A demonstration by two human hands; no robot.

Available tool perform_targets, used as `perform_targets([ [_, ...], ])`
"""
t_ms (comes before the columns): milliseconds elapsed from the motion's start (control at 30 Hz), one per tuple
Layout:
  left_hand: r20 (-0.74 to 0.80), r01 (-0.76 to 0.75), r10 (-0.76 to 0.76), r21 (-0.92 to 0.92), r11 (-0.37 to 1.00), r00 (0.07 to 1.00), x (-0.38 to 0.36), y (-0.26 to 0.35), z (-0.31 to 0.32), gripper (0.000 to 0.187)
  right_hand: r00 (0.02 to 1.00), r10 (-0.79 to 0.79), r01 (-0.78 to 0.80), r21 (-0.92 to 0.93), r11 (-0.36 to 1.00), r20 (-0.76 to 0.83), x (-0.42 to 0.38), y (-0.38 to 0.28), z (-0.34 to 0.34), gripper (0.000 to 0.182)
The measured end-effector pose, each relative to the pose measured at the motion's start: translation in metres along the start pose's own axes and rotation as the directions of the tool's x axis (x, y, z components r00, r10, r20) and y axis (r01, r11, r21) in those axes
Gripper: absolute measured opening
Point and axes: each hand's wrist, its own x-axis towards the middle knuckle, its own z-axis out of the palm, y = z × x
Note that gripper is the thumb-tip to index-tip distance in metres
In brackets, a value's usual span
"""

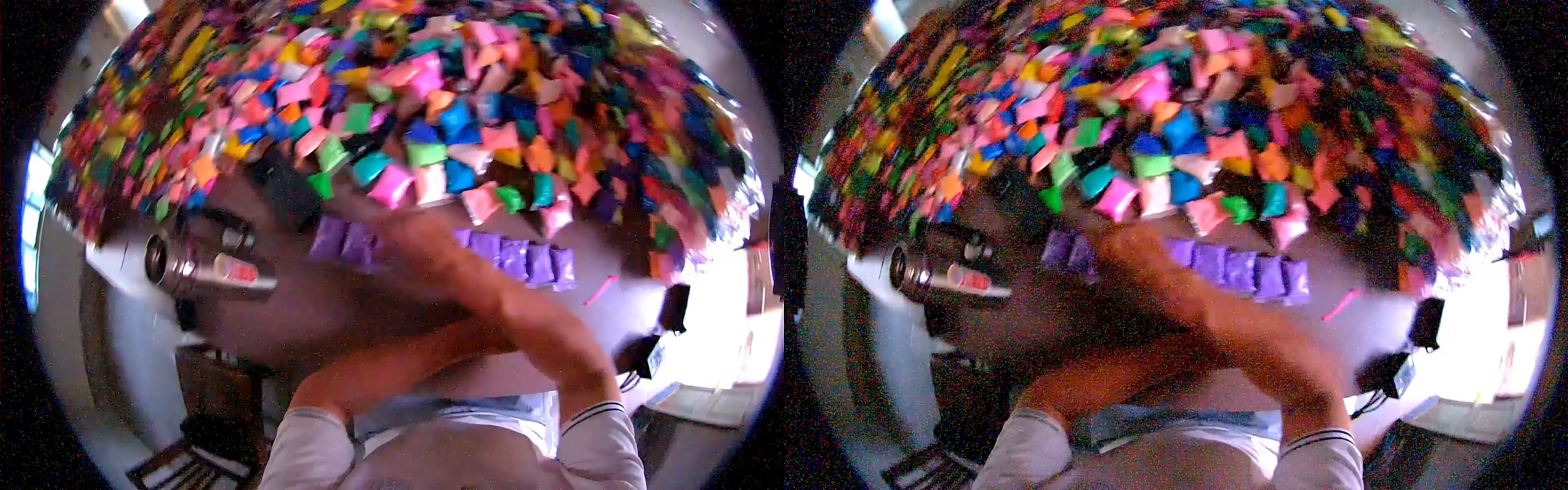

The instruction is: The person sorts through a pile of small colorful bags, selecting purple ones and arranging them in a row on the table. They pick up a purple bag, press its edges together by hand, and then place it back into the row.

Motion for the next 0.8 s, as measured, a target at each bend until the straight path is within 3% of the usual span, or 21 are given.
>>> perform_targets([
  [33,0.037,0.062,-0.059,-0.074,0.995,0.998,-0.001,-0.001,-0.007,0.017,0.993,0.121,-0.110,0.332,0.937,-0.013,0.010,0.013,0.032,0.019],
  [67,0.081,0.121,-0.110,-0.142,0.982,0.991,0.000,-0.003,-0.012,0.017,0.970,0.243,-0.184,0.622,0.761,-0.011,0.017,0.028,0.067,0.018],
  [100,0.125,0.168,-0.146,-0.189,0.967,0.981,0.003,-0.003,-0.016,0.017,0.932,-0.176,0.190,0.014,0.982,-0.317,0.017,0.027,0.082,0.016],
  [133,0.165,0.207,-0.173,-0.217,0.954,0.971,0.005,-0.002,-0.019,0.017,0.966,-0.129,0.118,-0.060,0.991,-0.226,0.024,0.035,0.102,0.013],
  [167,0.197,0.230,-0.185,-0.236,0.944,0.963,0.010,0.002,-0.017,0.017,0.967,-0.092,0.072,-0.091,0.993,-0.237,0.017,0.043,0.096,0.013],
  [300,0.302,0.271,-0.220,-0.140,0.952,0.928,0.019,0.008,-0.026,0.017,0.913,-0.081,0.128,0.091,0.988,-0.401,0.005,0.030,0.055,0.016],
  [333,0.340,0.257,-0.216,-0.079,0.963,0.915,0.022,0.010,-0.029,0.017,0.955,0.018,-0.010,0.029,1.000,-0.297,-0.003,0.029,0.034,0.025],
  [433,0.481,0.133,-0.199,0.167,0.977,0.854,0.027,0.019,-0.031,0.018,0.921,0.076,-0.099,-0.043,0.994,-0.381,-0.039,0.053,-0.043,0.036],
  [500,0.595,-0.009,-0.187,0.311,0.950,0.782,0.034,0.022,-0.033,0.018,0.817,-0.088,-0.016,-0.174,0.985,-0.571,-0.060,0.106,-0.059,0.040],
  [533,0.597,-0.013,-0.185,0.312,0.950,0.780,0.034,0.026,-0.032,0.018,0.829,-0.085,-0.044,-0.216,0.975,-0.552,-0.074,0.121,-0.074,0.043],
  [567,0.545,0.579,-0.424,-0.143,0.803,0.723,0.034,0.031,-0.031,0.021,0.842,-0.080,-0.070,-0.255,0.965,-0.533,-0.087,0.133,-0.086,0.045],
  [600,0.610,0.824,-0.586,-0.532,0.197,0.534,0.033,0.033,-0.029,0.024,0.816,-0.072,-0.101,-0.264,0.959,-0.574,-0.097,0.151,-0.086,0.050],
  [633,0.614,0.829,-0.587,-0.523,0.198,0.528,0.030,0.029,-0.028,0.024,0.786,-0.064,-0.135,-0.271,0.953,-0.615,-0.107,0.166,-0.089,0.055],
  [667,0.413,0.529,-0.392,-0.300,0.794,0.822,0.028,0.024,-0.030,0.025,0.809,-0.028,-0.208,-0.329,0.921,-0.587,-0.120,0.182,-0.093,0.063],
  [700,0.340,-0.024,-0.006,0.084,0.996,0.941,0.028,0.019,-0.029,0.026,0.806,-0.021,-0.213,-0.323,0.922,-0.592,-0.131,0.195,-0.098,0.063],
  [733,0.348,-0.025,-0.006,0.085,0.996,0.937,0.031,0.019,-0.029,0.026,0.845,-0.029,-0.176,-0.329,0.928,-0.534,-0.141,0.208,-0.102,0.061],
  [800,0.243,-0.234,0.194,0.149,0.961,0.950,0.038,0.025,-0.030,0.027,0.883,-0.032,-0.157,-0.358,0.921,-0.469,-0.151,0.227,-0.106,0.056],
])
